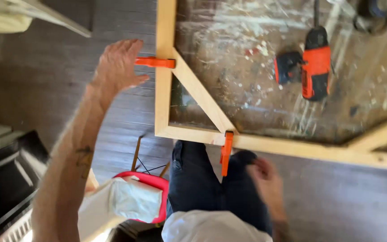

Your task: Assembling a wooden frame by gluing, clamping, and drilling

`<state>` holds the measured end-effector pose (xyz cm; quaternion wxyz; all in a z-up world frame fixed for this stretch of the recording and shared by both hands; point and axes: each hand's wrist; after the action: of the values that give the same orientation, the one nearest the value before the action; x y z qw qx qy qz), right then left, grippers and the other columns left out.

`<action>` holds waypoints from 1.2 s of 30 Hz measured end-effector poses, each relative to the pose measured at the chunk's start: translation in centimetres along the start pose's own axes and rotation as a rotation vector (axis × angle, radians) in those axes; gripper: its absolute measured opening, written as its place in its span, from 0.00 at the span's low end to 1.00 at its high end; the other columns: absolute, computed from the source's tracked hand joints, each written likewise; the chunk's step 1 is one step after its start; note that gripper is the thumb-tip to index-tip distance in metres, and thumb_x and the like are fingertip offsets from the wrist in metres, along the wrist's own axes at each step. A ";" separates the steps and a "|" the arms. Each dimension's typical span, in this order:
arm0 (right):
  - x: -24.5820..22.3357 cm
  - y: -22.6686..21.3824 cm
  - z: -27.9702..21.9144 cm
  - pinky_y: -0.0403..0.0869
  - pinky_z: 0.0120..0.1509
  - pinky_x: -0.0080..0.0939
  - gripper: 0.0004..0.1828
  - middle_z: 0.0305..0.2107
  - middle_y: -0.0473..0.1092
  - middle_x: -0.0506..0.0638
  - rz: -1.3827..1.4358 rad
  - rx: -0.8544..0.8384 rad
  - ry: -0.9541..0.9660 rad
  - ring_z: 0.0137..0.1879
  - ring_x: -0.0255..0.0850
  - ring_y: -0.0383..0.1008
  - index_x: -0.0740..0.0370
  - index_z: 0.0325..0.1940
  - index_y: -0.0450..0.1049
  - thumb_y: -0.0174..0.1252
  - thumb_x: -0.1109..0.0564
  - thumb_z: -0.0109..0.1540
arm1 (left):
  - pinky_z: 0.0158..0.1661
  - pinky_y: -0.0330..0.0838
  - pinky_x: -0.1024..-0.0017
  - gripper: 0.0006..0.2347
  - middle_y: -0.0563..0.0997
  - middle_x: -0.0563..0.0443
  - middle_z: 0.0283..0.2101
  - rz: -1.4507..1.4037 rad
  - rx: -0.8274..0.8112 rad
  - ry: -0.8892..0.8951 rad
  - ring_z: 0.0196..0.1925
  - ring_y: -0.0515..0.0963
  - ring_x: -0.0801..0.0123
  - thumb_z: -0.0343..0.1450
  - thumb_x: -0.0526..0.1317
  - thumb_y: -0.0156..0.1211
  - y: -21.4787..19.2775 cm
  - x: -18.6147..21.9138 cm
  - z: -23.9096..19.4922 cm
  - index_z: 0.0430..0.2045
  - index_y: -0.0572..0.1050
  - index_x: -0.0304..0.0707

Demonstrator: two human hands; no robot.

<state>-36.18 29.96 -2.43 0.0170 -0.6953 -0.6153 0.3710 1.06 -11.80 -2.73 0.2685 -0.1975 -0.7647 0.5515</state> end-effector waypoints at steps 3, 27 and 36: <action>0.6 7.7 -2.4 0.58 0.79 0.43 0.52 0.71 0.60 0.55 -0.092 -0.330 0.218 0.76 0.43 0.60 0.59 0.76 0.56 0.66 0.37 0.53 | 0.56 0.74 0.41 0.37 0.73 0.40 0.65 0.170 -0.623 -0.018 0.58 0.78 0.45 0.67 0.62 0.62 3.1 -2.0 4.1 0.68 0.63 0.44; 0.4 15.3 0.3 0.71 0.56 0.69 0.28 0.39 0.76 0.73 -0.282 -0.047 0.345 0.54 0.72 0.75 0.59 0.45 0.79 0.63 0.35 0.56 | 0.39 0.75 0.46 0.13 0.77 0.37 0.34 -0.332 -0.187 0.064 0.41 0.81 0.40 0.65 0.42 0.64 0.9 -11.4 5.6 0.41 0.76 0.41; -2.9 14.1 -0.3 0.70 0.47 0.53 0.15 0.32 0.77 0.59 -0.268 -0.091 0.415 0.38 0.56 0.78 0.56 0.40 0.78 0.59 0.44 0.59 | 0.55 0.63 0.57 0.36 0.76 0.47 0.45 0.267 0.083 0.539 0.50 0.74 0.59 0.63 0.61 0.69 9.1 12.1 23.5 0.60 0.66 0.38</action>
<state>-24.00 24.13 -7.57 0.1608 -0.6691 -0.7012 0.1866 -23.07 -19.11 -14.84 0.3946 -0.4246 -0.6100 0.5403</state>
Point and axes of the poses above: each hand's wrist, its own z-axis towards the middle knuckle, its own y-axis out of the palm, x = y × z
